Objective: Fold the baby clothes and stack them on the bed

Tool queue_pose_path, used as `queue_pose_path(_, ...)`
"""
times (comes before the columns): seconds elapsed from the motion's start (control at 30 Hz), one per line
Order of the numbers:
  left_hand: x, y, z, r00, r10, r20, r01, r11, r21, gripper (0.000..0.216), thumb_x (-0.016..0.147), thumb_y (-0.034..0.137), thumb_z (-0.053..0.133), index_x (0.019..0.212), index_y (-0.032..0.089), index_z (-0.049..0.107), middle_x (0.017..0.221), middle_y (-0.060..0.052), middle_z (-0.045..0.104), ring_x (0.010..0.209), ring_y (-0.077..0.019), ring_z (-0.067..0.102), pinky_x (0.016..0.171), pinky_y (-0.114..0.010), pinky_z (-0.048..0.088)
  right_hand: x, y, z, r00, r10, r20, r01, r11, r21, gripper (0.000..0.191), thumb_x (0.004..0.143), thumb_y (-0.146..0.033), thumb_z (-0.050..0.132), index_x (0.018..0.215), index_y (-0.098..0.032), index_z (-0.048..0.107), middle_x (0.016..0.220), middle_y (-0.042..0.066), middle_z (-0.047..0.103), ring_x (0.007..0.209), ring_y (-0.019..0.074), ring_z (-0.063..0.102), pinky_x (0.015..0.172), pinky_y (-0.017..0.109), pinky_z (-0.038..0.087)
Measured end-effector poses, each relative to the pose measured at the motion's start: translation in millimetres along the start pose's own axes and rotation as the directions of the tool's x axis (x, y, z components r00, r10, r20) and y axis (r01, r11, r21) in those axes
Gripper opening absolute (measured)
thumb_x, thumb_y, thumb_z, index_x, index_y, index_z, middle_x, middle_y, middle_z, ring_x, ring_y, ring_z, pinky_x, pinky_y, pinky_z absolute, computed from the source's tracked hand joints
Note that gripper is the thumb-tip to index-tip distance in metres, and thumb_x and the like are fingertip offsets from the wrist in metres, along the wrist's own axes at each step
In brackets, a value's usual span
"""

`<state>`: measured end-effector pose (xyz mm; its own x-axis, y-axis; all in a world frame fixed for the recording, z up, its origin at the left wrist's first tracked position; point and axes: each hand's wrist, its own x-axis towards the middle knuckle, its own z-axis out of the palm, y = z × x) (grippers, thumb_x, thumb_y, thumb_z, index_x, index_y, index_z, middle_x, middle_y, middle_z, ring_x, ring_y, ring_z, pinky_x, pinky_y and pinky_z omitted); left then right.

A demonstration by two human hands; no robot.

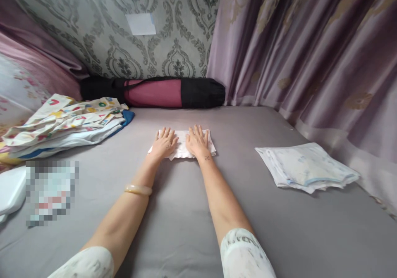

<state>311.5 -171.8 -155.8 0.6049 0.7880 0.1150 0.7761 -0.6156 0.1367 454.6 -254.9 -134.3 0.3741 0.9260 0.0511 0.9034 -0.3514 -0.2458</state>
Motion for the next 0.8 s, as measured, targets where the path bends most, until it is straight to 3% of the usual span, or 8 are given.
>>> queue_pose_path(0.13,-2.2,3.1,4.9,0.996,-0.017,0.085,0.019,1.000,-0.017,0.057,0.100,0.043,0.022,0.148,0.015,0.036,0.157,-0.013,0.031,0.147,-0.0312,0.022,0.118,-0.054,0.017,-1.3,-4.2,9.4,0.994,0.011,0.107,-0.010,1.000,-0.010,0.055,0.101,-0.036,0.019,0.152,-0.018,0.033,0.161,0.009,0.023,0.148,0.0253,0.013,0.118,0.052,0.006)
queue_pose_path(0.3,-4.5,3.8,1.8,0.996,-0.017,0.093,0.023,0.997,-0.068,0.057,0.100,0.041,0.025,0.147,0.011,0.037,0.157,-0.015,0.030,0.147,-0.0326,0.021,0.117,-0.055,0.016,-0.1,0.0,11.6,0.992,0.016,0.125,-0.013,1.000,-0.018,0.055,0.101,-0.037,0.018,0.152,-0.019,0.032,0.161,0.009,0.023,0.148,0.0260,0.014,0.118,0.053,0.007)
queue_pose_path(0.43,3.3,0.7,-7.6,0.998,-0.048,0.036,0.056,0.959,-0.277,0.051,0.099,0.036,0.031,0.143,0.013,0.043,0.154,-0.015,0.037,0.146,-0.0311,0.026,0.117,-0.057,0.016,-0.6,-10.6,5.3,0.995,0.004,0.102,-0.002,1.000,-0.014,0.056,0.101,-0.037,0.019,0.152,-0.016,0.031,0.161,0.011,0.020,0.149,0.0266,0.011,0.117,0.053,0.005)
queue_pose_path(0.6,12.9,-16.4,-25.1,0.972,-0.194,-0.131,0.057,0.739,-0.671,0.044,0.099,0.035,0.032,0.130,0.014,0.056,0.140,-0.015,0.055,0.134,-0.0259,0.046,0.113,-0.041,0.032,1.3,-38.1,9.7,0.994,-0.071,0.081,0.070,0.997,0.021,0.058,0.101,-0.039,0.017,0.153,-0.016,0.029,0.162,0.011,0.019,0.149,0.0256,0.009,0.118,0.052,0.003)
queue_pose_path(0.8,6.1,-30.9,-30.1,0.940,-0.304,-0.154,0.033,0.531,-0.847,0.038,0.098,0.041,0.039,0.107,0.015,0.065,0.121,-0.012,0.066,0.123,-0.0275,0.055,0.106,-0.039,0.040,5.1,-43.8,28.7,0.995,-0.055,0.087,0.057,0.998,-0.014,0.059,0.100,-0.041,0.019,0.151,-0.016,0.032,0.161,0.011,0.023,0.148,0.0268,0.014,0.117,0.054,0.006)
